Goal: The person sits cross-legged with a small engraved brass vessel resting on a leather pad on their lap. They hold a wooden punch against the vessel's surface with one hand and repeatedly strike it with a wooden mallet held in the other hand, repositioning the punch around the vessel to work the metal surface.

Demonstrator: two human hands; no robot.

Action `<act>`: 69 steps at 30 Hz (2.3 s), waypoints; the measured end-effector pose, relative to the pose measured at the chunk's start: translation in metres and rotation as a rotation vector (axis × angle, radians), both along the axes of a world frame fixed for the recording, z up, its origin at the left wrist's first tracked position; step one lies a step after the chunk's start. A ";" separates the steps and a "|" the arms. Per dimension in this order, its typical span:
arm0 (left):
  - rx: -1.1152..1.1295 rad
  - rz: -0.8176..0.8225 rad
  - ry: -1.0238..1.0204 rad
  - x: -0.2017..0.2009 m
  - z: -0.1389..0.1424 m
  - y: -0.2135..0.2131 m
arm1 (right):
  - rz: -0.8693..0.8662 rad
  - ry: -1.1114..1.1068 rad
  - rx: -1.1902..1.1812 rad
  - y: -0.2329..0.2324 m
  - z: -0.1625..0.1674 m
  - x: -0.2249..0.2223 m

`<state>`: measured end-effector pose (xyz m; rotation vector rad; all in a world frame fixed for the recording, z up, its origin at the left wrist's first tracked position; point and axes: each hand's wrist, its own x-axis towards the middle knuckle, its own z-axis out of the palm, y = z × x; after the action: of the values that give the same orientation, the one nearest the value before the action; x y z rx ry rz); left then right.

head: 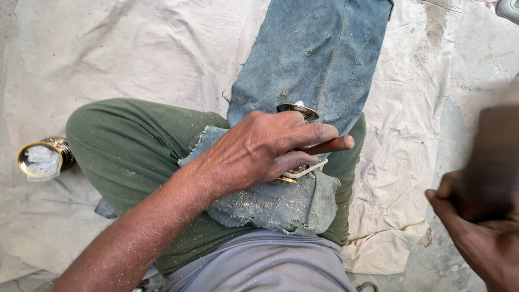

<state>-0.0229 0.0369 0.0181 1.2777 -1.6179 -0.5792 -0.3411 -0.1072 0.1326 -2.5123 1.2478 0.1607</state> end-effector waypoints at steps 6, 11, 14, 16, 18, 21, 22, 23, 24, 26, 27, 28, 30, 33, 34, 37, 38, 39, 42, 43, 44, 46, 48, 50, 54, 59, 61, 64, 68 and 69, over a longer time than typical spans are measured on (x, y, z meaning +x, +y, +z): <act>0.029 0.021 0.032 0.003 0.011 0.004 | -0.093 -0.046 -0.095 0.021 -0.017 -0.008; 0.058 0.111 0.193 0.002 0.015 0.015 | -0.138 -0.897 0.319 0.065 -0.049 0.021; 0.166 0.132 0.290 -0.001 0.006 0.012 | -0.168 -1.063 0.597 0.061 -0.071 0.049; 0.180 0.140 0.250 -0.002 0.000 0.010 | -0.211 -1.001 0.623 0.050 -0.065 0.052; 0.184 0.137 0.223 -0.004 -0.005 0.011 | -0.257 -0.911 0.523 0.035 -0.037 0.036; 0.126 0.112 0.182 -0.003 -0.009 0.011 | -0.348 -0.300 0.169 0.004 -0.007 0.007; 0.107 0.105 0.183 -0.002 -0.010 0.010 | -0.456 -0.264 0.274 -0.007 -0.005 0.000; 0.088 0.096 0.182 -0.001 -0.011 0.010 | -0.565 -0.228 0.380 -0.017 -0.009 -0.006; 0.080 0.081 0.183 0.001 -0.012 0.008 | -0.672 -0.193 0.484 -0.027 -0.015 -0.010; 0.066 0.055 0.190 0.002 -0.013 0.006 | -0.883 -0.112 0.693 -0.042 -0.025 -0.019; 0.045 0.051 0.172 0.002 -0.014 0.005 | -0.988 -0.071 0.798 -0.047 -0.027 -0.025; 0.024 0.047 0.153 0.003 -0.014 0.005 | -0.628 0.150 0.497 -0.051 -0.026 -0.030; 0.033 0.032 0.141 0.004 -0.014 0.005 | -0.169 0.433 0.143 -0.060 -0.022 -0.039; 0.060 0.031 0.153 0.005 -0.012 0.007 | -0.276 0.506 0.281 -0.061 -0.023 -0.044; 0.027 0.031 0.141 0.005 -0.010 0.007 | -0.295 0.516 0.289 -0.059 -0.025 -0.044; -0.013 0.047 0.176 0.005 -0.004 0.009 | -0.309 0.292 0.301 -0.045 -0.031 -0.045; -0.016 0.061 0.205 0.005 -0.001 0.010 | -0.337 0.180 0.307 -0.039 -0.031 -0.046; 0.006 0.090 0.208 0.004 0.001 0.009 | -0.362 0.072 0.314 -0.037 -0.030 -0.047; 0.097 0.135 0.253 0.001 0.006 0.007 | -0.360 -0.391 0.381 -0.037 -0.024 -0.053; 0.117 0.126 0.274 0.001 0.007 0.005 | -0.330 -0.574 0.420 -0.039 -0.023 -0.055; 0.137 0.120 0.294 0.001 0.007 0.003 | -0.330 -0.627 0.456 -0.042 -0.024 -0.055; 0.242 0.145 0.285 0.002 0.007 -0.002 | -0.260 -0.705 0.508 -0.048 -0.025 -0.055; 0.289 0.156 0.273 0.002 0.006 -0.003 | -0.356 -0.704 0.552 -0.050 -0.029 -0.053; 0.244 0.152 0.231 0.002 0.006 -0.003 | -0.424 -0.566 0.497 -0.050 -0.035 -0.047; 0.152 0.097 0.114 0.002 0.007 -0.004 | -0.404 0.170 0.204 -0.062 -0.048 -0.032; 0.150 0.049 0.124 0.006 0.010 -0.006 | -1.213 -0.936 0.770 -0.078 -0.064 -0.038; 0.104 0.066 0.108 0.007 0.010 -0.007 | -1.079 -0.874 0.805 -0.079 -0.067 -0.047; 0.172 0.047 0.112 0.007 0.011 -0.008 | -0.994 -0.949 0.913 -0.079 -0.063 -0.058; 0.149 0.024 0.078 0.007 0.009 -0.009 | -0.896 -0.832 0.851 -0.075 -0.061 -0.057; 0.150 0.017 0.094 0.008 0.008 -0.010 | -0.892 -0.828 0.839 -0.073 -0.061 -0.055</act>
<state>-0.0154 0.0274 0.0265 1.3523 -1.5074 -0.7508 -0.3965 -0.1804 0.0719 -0.9818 1.3606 -0.4341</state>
